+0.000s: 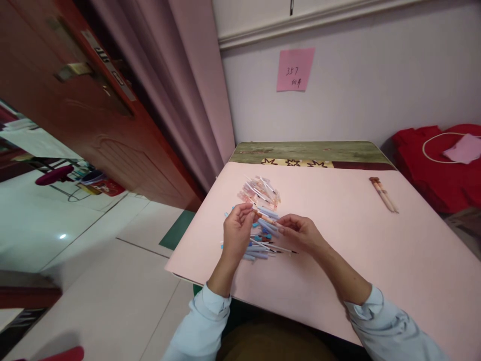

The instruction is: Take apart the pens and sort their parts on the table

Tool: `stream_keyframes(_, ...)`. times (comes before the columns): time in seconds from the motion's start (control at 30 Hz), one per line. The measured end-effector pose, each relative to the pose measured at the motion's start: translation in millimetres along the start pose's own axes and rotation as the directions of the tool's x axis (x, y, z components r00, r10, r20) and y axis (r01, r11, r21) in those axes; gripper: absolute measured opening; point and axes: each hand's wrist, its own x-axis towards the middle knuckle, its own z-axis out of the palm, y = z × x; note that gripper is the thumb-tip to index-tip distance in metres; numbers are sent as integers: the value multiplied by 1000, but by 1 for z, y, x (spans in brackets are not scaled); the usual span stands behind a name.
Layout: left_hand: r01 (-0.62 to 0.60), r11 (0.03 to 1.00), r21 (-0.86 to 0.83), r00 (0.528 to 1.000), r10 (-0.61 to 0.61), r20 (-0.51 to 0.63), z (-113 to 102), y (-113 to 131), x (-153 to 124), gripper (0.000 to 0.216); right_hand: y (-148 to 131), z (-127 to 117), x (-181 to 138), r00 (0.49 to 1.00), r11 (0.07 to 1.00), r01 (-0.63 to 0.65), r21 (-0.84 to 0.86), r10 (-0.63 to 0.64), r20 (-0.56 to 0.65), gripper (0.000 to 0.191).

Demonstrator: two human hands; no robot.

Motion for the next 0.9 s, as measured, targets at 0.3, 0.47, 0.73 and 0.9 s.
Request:
stream_keyframes(0.3, -27, 1000, 1, 1000, 27, 13, -1, 8, 1, 21, -5, 12, -3, 999, 997, -26, 71, 23, 38, 34)
stream_keyframes(0.47, -49, 999, 15, 999, 49, 19, 2, 8, 2, 24, -3, 12, -2, 998, 996, 64, -67, -65, -19, 31)
stream_keyframes(0.73, -91, 992, 82, 995, 94, -33, 3, 13, 0, 48, 2, 8, 1, 987, 992, 99, -73, -108, -123, 25)
stream_keyframes(0.9, -98, 973, 207, 972, 138, -189, -35, 7, 3, 50, -4, 1, 5, 946, 997, 82, -9, -80, -314, 29)
